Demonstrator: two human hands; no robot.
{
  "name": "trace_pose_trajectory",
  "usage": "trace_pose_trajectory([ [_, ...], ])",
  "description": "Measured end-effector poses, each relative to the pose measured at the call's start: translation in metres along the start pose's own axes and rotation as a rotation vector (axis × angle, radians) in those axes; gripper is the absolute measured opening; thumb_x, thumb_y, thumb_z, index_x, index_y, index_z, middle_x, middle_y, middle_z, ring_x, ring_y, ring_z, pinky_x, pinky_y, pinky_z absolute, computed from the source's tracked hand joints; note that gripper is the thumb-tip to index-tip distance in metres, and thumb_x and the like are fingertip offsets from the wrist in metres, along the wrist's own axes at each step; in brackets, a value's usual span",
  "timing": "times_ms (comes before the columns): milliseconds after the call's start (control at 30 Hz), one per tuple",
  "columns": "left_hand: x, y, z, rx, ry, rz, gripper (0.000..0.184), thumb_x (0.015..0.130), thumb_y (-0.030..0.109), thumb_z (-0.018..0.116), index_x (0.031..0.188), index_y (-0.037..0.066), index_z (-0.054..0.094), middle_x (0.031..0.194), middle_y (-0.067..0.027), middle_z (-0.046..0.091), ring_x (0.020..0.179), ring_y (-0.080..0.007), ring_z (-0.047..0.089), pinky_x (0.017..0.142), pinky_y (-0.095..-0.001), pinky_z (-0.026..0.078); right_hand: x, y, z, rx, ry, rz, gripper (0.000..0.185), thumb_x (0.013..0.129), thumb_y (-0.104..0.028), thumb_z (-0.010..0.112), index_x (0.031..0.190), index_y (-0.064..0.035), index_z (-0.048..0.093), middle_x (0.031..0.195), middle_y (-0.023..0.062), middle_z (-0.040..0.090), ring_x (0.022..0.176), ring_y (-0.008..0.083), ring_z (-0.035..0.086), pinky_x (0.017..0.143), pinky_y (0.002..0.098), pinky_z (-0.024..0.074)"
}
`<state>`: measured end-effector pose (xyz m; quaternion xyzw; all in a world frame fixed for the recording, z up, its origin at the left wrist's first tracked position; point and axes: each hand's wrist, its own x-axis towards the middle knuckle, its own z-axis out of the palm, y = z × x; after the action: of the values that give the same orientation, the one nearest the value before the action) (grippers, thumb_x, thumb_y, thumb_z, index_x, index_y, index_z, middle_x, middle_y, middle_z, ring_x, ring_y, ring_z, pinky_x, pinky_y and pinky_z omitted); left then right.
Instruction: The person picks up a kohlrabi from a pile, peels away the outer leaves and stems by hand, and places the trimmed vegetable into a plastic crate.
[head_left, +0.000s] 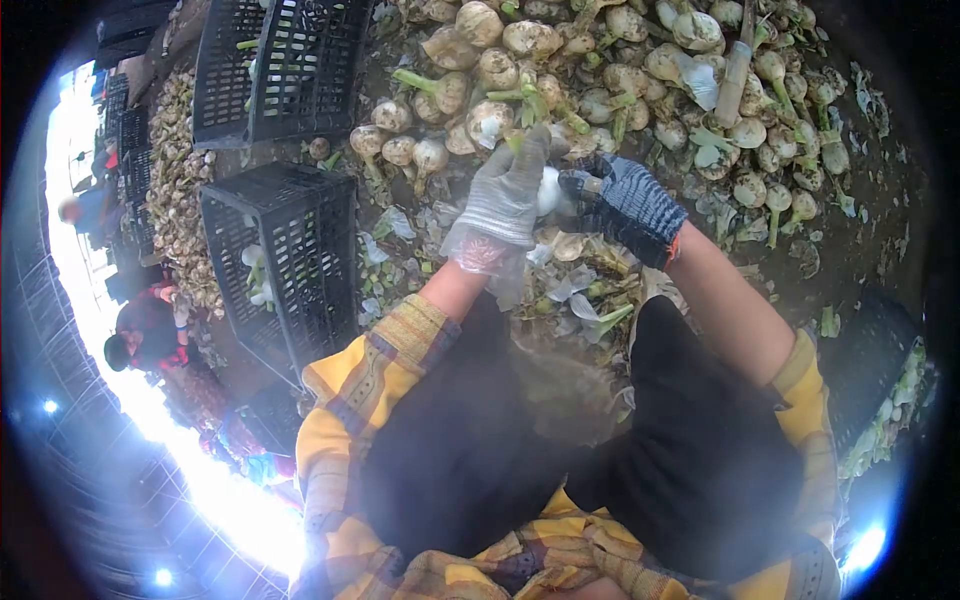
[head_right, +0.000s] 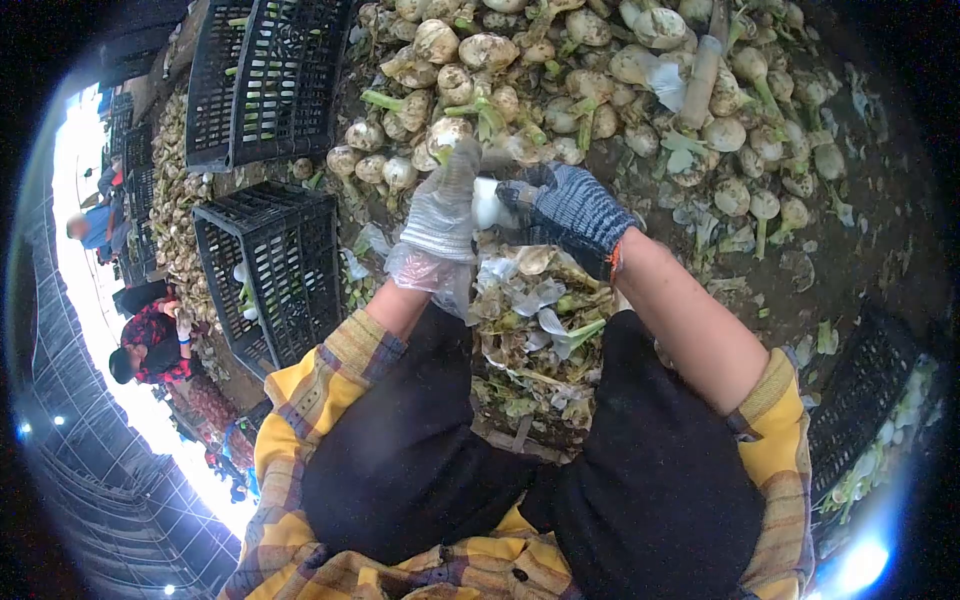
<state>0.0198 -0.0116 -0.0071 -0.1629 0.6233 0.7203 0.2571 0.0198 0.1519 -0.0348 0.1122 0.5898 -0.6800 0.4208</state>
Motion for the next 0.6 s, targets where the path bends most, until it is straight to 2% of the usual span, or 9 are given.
trace_pose_trajectory([
  [67,-0.002,0.000,0.006,0.004,0.071,0.050,0.052,0.086,0.045,0.050,0.112,0.001,0.053,0.094,-0.0088,0.062,0.071,-0.0124,0.061,0.060,-0.0232,0.051,0.002,0.003,0.000,-0.137,0.058,-0.038,0.034,0.082,-0.024,0.060,0.101,0.0038,0.059,0.087,0.0123,0.063,0.078,0.0171,0.061,0.067,0.0300,0.0515],
  [133,0.002,-0.006,0.004,0.030,0.094,0.069,0.040,0.084,0.040,0.057,0.098,0.003,0.057,0.080,-0.0048,0.059,0.065,-0.0091,0.057,0.056,-0.0211,0.048,0.001,0.005,0.001,-0.199,0.130,-0.105,0.035,0.077,-0.028,0.062,0.092,0.0042,0.062,0.081,0.0189,0.063,0.071,0.0244,0.061,0.067,0.0339,0.0478],
  [167,0.003,-0.005,0.006,0.043,0.105,0.079,0.035,0.083,0.038,0.061,0.090,0.004,0.059,0.073,-0.0029,0.058,0.061,-0.0074,0.055,0.054,-0.0201,0.046,-0.001,0.001,0.002,-0.260,0.158,-0.097,0.036,0.077,-0.028,0.063,0.093,0.0039,0.062,0.082,0.0198,0.063,0.073,0.0258,0.061,0.068,0.0344,0.0477],
  [233,0.002,-0.005,0.011,0.133,0.155,0.122,0.033,0.082,0.036,0.063,0.090,0.004,0.059,0.074,-0.0024,0.057,0.061,-0.0071,0.054,0.053,-0.0200,0.046,-0.006,-0.007,0.005,-0.381,0.212,-0.076,0.036,0.075,-0.027,0.063,0.095,0.0034,0.061,0.084,0.0216,0.063,0.076,0.0286,0.062,0.071,0.0354,0.0474],
  [267,0.002,-0.002,0.013,0.178,0.181,0.145,0.032,0.082,0.034,0.064,0.091,0.004,0.059,0.074,-0.0022,0.057,0.061,-0.0070,0.054,0.052,-0.0200,0.046,-0.004,-0.002,0.004,-0.339,0.226,-0.101,0.037,0.075,-0.028,0.063,0.095,0.0036,0.061,0.084,0.0217,0.063,0.077,0.0287,0.062,0.071,0.0353,0.0476],
  [333,0.004,0.001,0.012,0.078,0.188,0.107,0.032,0.082,0.032,0.064,0.095,0.003,0.056,0.076,-0.0041,0.058,0.061,-0.0091,0.055,0.052,-0.0205,0.046,0.003,0.015,0.003,-0.253,0.253,-0.151,0.039,0.075,-0.028,0.064,0.096,0.0041,0.060,0.086,0.0219,0.063,0.079,0.0289,0.063,0.072,0.0351,0.0478],
  [467,0.006,0.010,0.012,-0.297,0.248,0.018,0.032,0.083,0.028,0.063,0.099,0.002,0.054,0.079,-0.0077,0.059,0.063,-0.0146,0.058,0.051,-0.0222,0.048,0.006,0.018,-0.001,-0.379,0.471,-0.204,0.035,0.076,-0.024,0.063,0.096,0.0042,0.059,0.086,0.0209,0.063,0.079,0.0277,0.063,0.073,0.0339,0.0481],
  [500,0.013,0.005,0.004,-0.220,0.206,0.017,0.033,0.087,0.032,0.057,0.095,0.000,0.055,0.080,-0.0096,0.060,0.066,-0.0184,0.061,0.053,-0.0259,0.051,0.004,0.017,-0.002,-0.348,0.480,-0.199,0.034,0.076,-0.023,0.063,0.096,0.0042,0.058,0.087,0.0207,0.063,0.079,0.0273,0.063,0.073,0.0337,0.0481],
  [600,0.016,0.002,0.001,-0.271,0.194,-0.005,0.041,0.089,0.039,0.049,0.093,-0.001,0.056,0.081,-0.0104,0.060,0.069,-0.0193,0.061,0.055,-0.0298,0.053,-0.001,0.016,-0.010,-0.395,0.455,-0.137,0.032,0.078,-0.019,0.062,0.100,0.0031,0.058,0.089,0.0186,0.064,0.081,0.0249,0.062,0.075,0.0330,0.0478],
])
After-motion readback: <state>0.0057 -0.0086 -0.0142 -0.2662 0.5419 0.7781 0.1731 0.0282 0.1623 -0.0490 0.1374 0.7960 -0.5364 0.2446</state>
